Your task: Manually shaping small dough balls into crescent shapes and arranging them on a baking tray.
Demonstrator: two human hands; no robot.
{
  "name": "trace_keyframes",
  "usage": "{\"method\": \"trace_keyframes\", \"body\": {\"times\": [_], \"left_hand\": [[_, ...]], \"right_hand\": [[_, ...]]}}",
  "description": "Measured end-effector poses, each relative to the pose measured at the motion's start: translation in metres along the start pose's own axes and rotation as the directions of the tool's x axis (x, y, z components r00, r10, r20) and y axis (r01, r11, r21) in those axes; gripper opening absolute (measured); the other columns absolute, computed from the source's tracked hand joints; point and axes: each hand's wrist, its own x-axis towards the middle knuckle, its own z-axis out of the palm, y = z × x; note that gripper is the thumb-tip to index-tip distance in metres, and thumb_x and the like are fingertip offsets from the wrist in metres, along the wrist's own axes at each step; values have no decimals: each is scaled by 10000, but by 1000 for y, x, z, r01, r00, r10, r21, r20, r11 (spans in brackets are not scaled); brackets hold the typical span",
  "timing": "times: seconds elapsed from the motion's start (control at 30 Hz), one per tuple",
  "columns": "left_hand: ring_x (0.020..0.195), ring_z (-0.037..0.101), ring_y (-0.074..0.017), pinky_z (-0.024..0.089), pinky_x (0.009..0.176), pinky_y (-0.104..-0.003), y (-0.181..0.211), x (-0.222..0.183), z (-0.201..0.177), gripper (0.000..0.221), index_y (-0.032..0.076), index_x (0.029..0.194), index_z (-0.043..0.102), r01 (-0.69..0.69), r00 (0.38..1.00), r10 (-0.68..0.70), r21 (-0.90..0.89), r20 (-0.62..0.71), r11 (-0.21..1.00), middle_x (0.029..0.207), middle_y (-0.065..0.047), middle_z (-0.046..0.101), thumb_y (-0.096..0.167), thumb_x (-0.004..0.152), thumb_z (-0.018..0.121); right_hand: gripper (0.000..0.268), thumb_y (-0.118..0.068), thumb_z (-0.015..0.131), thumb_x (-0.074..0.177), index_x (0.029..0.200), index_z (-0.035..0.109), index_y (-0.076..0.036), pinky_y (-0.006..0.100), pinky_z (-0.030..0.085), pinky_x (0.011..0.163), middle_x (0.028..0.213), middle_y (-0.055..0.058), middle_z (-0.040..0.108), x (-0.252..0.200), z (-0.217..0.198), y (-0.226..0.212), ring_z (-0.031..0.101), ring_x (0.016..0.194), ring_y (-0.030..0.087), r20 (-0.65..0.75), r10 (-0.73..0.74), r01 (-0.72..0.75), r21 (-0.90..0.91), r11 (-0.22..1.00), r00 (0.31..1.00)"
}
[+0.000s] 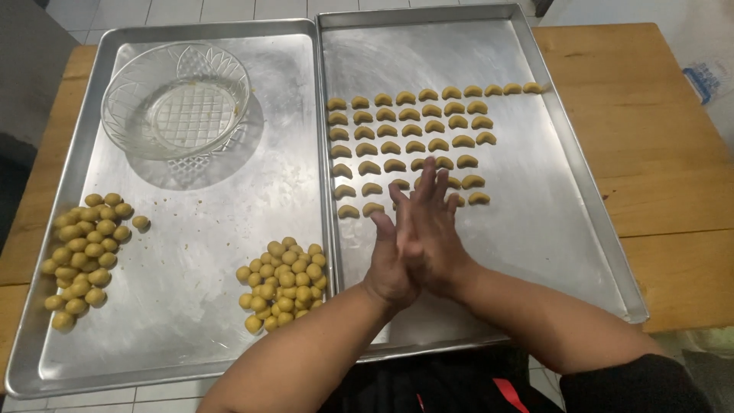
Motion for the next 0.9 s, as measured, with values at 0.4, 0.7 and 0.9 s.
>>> {"method": "trace_keyframes", "body": {"times": [0.4,0.7,0.9], "left_hand": [[1557,185,-290,138,1285,-454,0,9,0,1102,117,1628,95,70,994,-77,-86,-75,994,1665,-127,225,866,820,55],[1342,542,-297,508,992,-358,-39,4,-34,1088,194,1611,242,212,924,-375,-710,-79,672,1557,-160,456,945,823,233],[1562,116,-258,398,1108,-292,-25,-1,-16,1169,295,1637,4,272,898,-416,-560,-144,783,1715,-71,32,998,739,266]], "right_hand": [[1151,-877,-133,784,1592,-237,-64,693,-149,1137,1677,173,-251,2,14,27,-286,1506,396,-42,60,-65,-128,990,997],[1159,-891,-25,788,1615,16,-81,742,311,1105,1671,298,132,3,-68,6,219,1482,555,24,106,-108,161,981,994],[541,-307,937,682,1151,776,-90,320,609,714,855,19,797,-32,-57,-5,762,732,196,-196,-14,47,166,985,981]]}}
